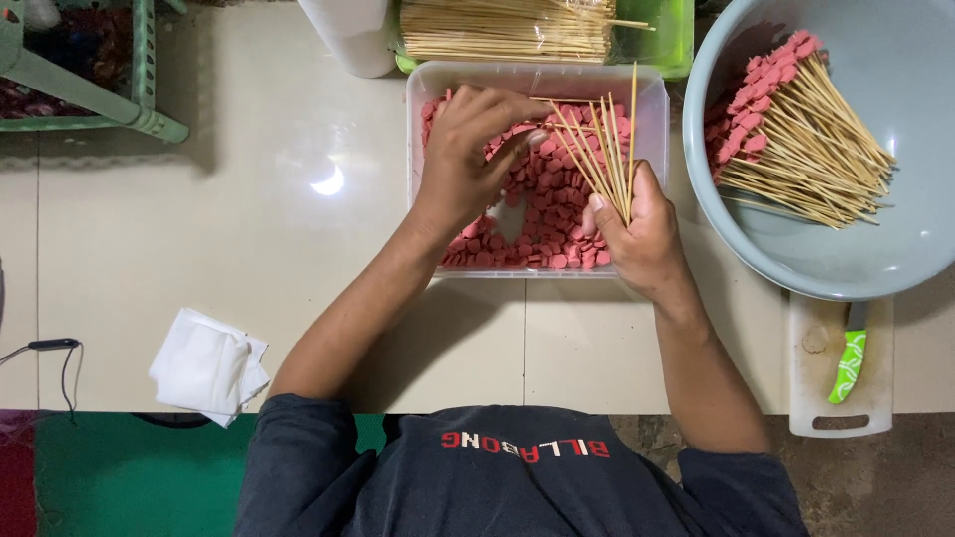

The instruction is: Manually attaching small pink decorative ornaments to the ends of wooden skewers

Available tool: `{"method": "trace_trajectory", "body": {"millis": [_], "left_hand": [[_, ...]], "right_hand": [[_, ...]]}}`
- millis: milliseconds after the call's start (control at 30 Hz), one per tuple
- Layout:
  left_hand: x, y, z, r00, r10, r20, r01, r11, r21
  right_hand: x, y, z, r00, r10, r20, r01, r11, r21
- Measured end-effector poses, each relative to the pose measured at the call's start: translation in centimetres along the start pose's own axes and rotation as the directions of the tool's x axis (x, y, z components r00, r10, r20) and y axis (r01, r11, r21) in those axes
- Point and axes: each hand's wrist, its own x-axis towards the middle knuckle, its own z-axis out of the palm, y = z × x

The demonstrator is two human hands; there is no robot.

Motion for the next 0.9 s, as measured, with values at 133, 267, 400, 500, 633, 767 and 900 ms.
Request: {"method": "trace_trajectory", "body": {"millis": [133, 267, 400, 500, 633, 767, 900], "left_hand": [[0.1, 0.7, 0.1, 0.996, 0.087, -0.035, -0.084, 0.993, 0.083], [0.3, 1.4, -0.2, 0.993, 0.115, -0.041, -0.108, 0.983, 0.150], [0.2, 1.7, -0.2, 0.992, 0.120, -0.036, -0.112, 0.979, 0.168], [0.1, 1.7, 0.0, 0.996, 0.085, -0.028, -0.081, 0.989, 0.126], [0.3, 2.1, -0.2, 0.996, 0.082, -0.037, -0.078, 0.993, 0.089], [0.3, 2.2, -0.2, 0.994, 0.096, -0.043, -0.092, 0.992, 0.083], [0.3, 2.3, -0.4, 0.995, 0.097, -0.029, -0.094, 0.991, 0.094]], "right_hand": [[-0.1, 0.1, 0.1, 0.999, 0.026, -0.030, -0.025, 0.999, 0.033], [-0.1, 0.1, 0.0, 1.000, 0.018, -0.026, -0.016, 0.999, 0.052], [-0.1, -0.2, 0.0, 1.000, 0.015, -0.017, -0.014, 0.999, 0.046], [-0.1, 0.1, 0.0, 0.999, 0.022, -0.026, -0.021, 0.999, 0.048], [-0.1, 0.1, 0.0, 0.999, 0.029, -0.024, -0.028, 0.999, 0.047], [-0.1, 0.0, -0.1, 1.000, 0.010, -0.024, -0.009, 0.999, 0.035], [-0.2, -0.2, 0.0, 1.000, 0.011, -0.028, -0.010, 0.999, 0.054]]}}
